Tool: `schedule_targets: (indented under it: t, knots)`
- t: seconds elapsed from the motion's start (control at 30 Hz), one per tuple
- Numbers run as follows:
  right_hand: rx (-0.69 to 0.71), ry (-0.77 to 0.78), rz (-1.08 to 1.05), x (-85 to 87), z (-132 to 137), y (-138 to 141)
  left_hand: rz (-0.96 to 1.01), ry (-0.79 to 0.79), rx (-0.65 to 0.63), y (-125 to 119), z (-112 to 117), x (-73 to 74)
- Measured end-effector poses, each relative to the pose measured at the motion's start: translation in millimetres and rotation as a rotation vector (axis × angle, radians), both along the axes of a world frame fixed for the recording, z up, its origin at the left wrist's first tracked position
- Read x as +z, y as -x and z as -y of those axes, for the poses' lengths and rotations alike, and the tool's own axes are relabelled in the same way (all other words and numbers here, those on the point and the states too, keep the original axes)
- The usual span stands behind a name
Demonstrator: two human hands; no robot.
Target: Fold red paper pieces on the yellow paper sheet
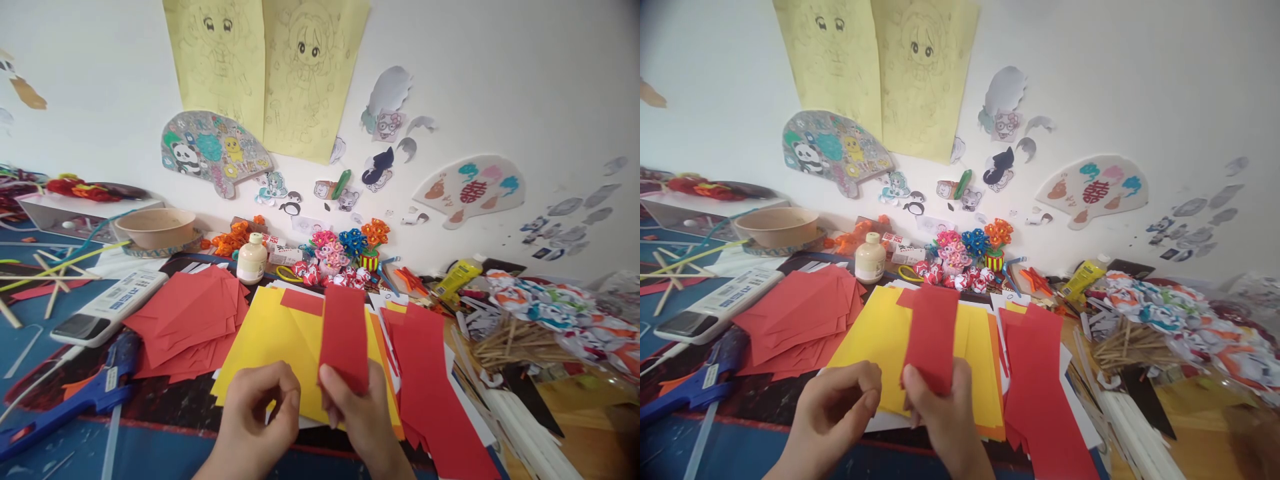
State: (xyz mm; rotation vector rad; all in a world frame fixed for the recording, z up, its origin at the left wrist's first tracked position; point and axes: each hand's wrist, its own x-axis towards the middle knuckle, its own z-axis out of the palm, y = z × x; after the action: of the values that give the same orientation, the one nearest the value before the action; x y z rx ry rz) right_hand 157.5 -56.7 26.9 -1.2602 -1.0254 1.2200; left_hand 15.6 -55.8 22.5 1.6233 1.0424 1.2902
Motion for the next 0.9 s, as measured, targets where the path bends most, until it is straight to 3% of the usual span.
schedule_targets:
  t: [0.1, 0.23, 0.47, 0.73, 0.9]
  knots:
    - [-0.044, -0.056, -0.022, 1.4, -6.6, -6.6, -0.028, -0.053, 0.049, 0.2, 0.8, 4.3]
    - [-0.056, -0.064, -0.037, 2.7, -8.2, -8.6, -0.131, -0.078, -0.017, 1.9, -1.1, 5.3]
    - [-0.053, -0.08, -0.037, 4.9, -6.5, -10.1, -0.24, 0.043, -0.157, 0.5, -2.9, 3.2]
    - [0.116, -0.138, 0.048, 2.3, -6.4, -10.5, -0.122, -0.013, -0.078, 1.4, -3.3, 4.3]
    - [0.215, -0.105, 0.074, 5.5, -6.2, -11.3, -0.091, 0.067, -0.087, 1.2, -6.1, 3.2]
